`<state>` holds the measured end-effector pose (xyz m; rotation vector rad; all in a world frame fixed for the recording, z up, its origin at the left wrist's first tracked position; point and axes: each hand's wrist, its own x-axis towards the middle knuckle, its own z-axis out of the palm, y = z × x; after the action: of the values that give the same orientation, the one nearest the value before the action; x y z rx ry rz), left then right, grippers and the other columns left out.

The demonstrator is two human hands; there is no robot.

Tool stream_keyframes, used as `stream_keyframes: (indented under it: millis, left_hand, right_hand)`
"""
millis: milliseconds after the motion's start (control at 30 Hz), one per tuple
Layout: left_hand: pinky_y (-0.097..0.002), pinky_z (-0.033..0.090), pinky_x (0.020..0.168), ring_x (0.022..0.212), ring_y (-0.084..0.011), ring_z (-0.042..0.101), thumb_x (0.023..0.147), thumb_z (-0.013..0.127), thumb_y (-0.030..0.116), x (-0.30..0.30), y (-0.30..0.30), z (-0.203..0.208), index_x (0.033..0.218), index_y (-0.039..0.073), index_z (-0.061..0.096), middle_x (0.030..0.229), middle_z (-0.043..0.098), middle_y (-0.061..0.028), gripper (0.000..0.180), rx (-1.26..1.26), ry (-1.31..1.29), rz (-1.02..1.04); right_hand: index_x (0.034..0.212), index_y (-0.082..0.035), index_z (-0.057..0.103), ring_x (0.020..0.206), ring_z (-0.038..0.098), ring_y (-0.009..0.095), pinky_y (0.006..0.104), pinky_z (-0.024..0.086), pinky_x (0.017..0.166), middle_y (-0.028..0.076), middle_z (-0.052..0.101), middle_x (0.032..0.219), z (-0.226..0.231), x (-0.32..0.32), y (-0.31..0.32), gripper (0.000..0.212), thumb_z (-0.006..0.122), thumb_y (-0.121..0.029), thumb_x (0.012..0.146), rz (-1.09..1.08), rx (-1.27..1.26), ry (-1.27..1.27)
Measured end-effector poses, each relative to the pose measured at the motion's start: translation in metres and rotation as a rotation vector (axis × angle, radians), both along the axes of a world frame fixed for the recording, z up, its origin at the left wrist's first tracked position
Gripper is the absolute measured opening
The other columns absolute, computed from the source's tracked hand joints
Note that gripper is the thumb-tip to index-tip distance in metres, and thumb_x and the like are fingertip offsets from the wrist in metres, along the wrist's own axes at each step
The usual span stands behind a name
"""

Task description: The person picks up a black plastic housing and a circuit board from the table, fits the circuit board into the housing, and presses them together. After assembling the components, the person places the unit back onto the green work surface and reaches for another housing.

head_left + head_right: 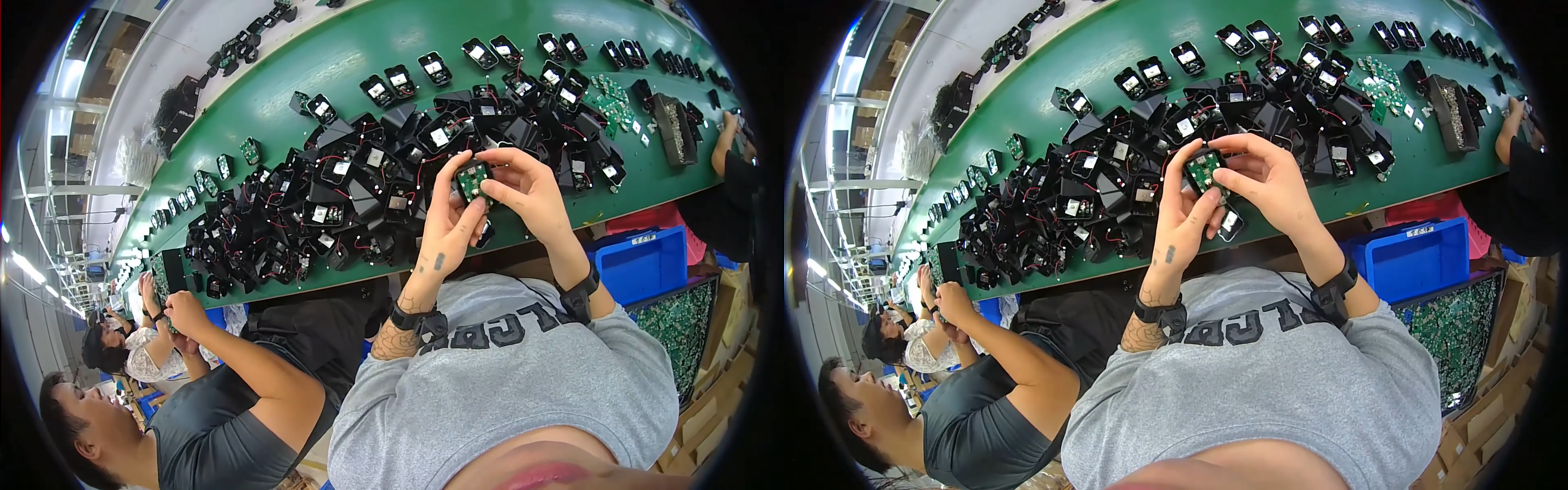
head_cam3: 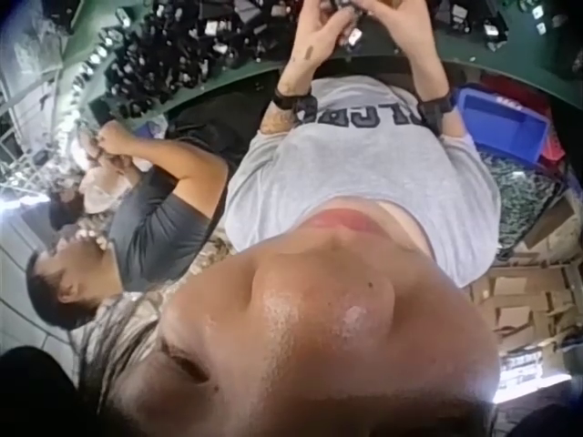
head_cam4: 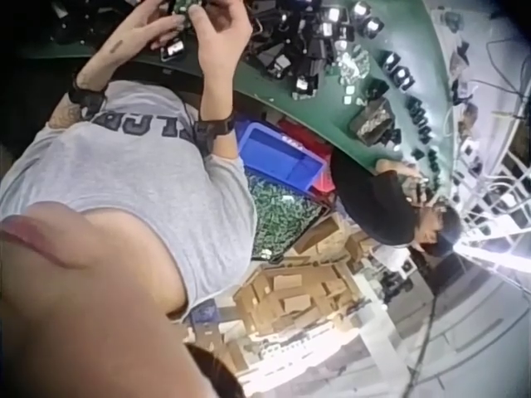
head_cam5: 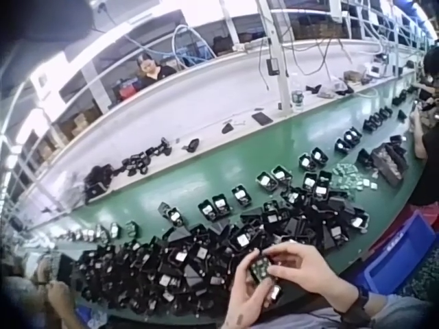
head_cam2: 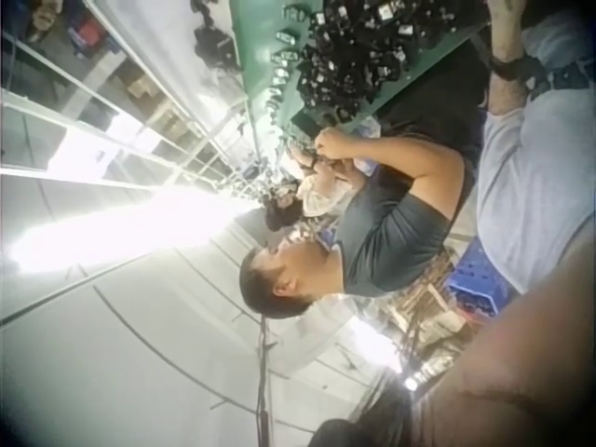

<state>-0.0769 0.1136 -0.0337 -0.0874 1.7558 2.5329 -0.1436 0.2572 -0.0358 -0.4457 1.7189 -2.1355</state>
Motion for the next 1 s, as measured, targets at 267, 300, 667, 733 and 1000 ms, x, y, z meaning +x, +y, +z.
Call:
stream_keyframes:
  millis: [267, 300, 667, 733, 1000]
  left_hand:
    - [-0.016, 0.036, 0.053, 0.065, -0.0024, 0.045, 0.095, 0.047, 0.001, -0.002, 0.011, -0.009, 0.137, 0.012, 0.034, 0.098, 0.052, -0.0007, 0.046, -0.155, 0.051, 0.115]
    - [-0.0164, 0.039, 0.059, 0.07, -0.0035, 0.047, 0.095, 0.048, 0.0, -0.003, 0.012, -0.014, 0.137, 0.01, 0.035, 0.104, 0.052, -0.0021, 0.045, -0.218, 0.091, 0.153]
    - [-0.0307, 0.048, 0.087, 0.104, -0.0216, 0.059, 0.086, 0.051, -0.01, -0.022, 0.027, 0.007, 0.13, 0.001, 0.04, 0.122, 0.053, -0.0166, 0.047, -0.572, 0.605, 0.172]
    - [-0.03, 0.049, 0.085, 0.102, -0.0216, 0.06, 0.086, 0.052, -0.01, -0.025, 0.032, 0.014, 0.129, 0.001, 0.041, 0.12, 0.055, -0.0168, 0.047, -0.599, 0.649, 0.157]
    - [-0.0258, 0.05, 0.067, 0.09, -0.0189, 0.063, 0.089, 0.056, 0.001, -0.047, 0.002, 0.053, 0.131, 0.01, 0.038, 0.109, 0.055, -0.0109, 0.046, -0.597, 0.527, 0.121]
  right_hand:
    - [0.117, 0.001, 0.056, 0.099, 0.059, 0.013, 0.0274, 0.049, 0.086, 0.007, 0.062, 0.107, -0.004, 0.004, -0.009, 0.035, 0.063, 0.004, 0.083, 0.015, -0.121, -0.066]
    - [0.117, 0.001, 0.057, 0.1, 0.059, 0.012, 0.0276, 0.049, 0.086, 0.006, 0.062, 0.108, -0.003, 0.005, -0.011, 0.035, 0.063, 0.004, 0.082, -0.009, -0.129, -0.033]
    - [0.117, -0.002, 0.058, 0.111, 0.058, 0.017, 0.0311, 0.047, 0.096, 0.008, 0.059, 0.118, 0.023, 0.008, 0.02, 0.036, 0.063, 0.007, 0.082, -0.098, -0.134, 0.207]
    - [0.117, -0.002, 0.058, 0.111, 0.058, 0.018, 0.0315, 0.047, 0.096, 0.009, 0.059, 0.118, 0.026, 0.008, 0.027, 0.037, 0.063, 0.007, 0.081, -0.111, -0.135, 0.208]
    - [0.1, -0.001, 0.069, 0.09, 0.065, 0.013, 0.0259, 0.05, 0.078, 0.006, 0.07, 0.091, 0.053, -0.012, 0.103, 0.016, 0.063, -0.007, 0.086, -0.475, 0.24, 0.383]
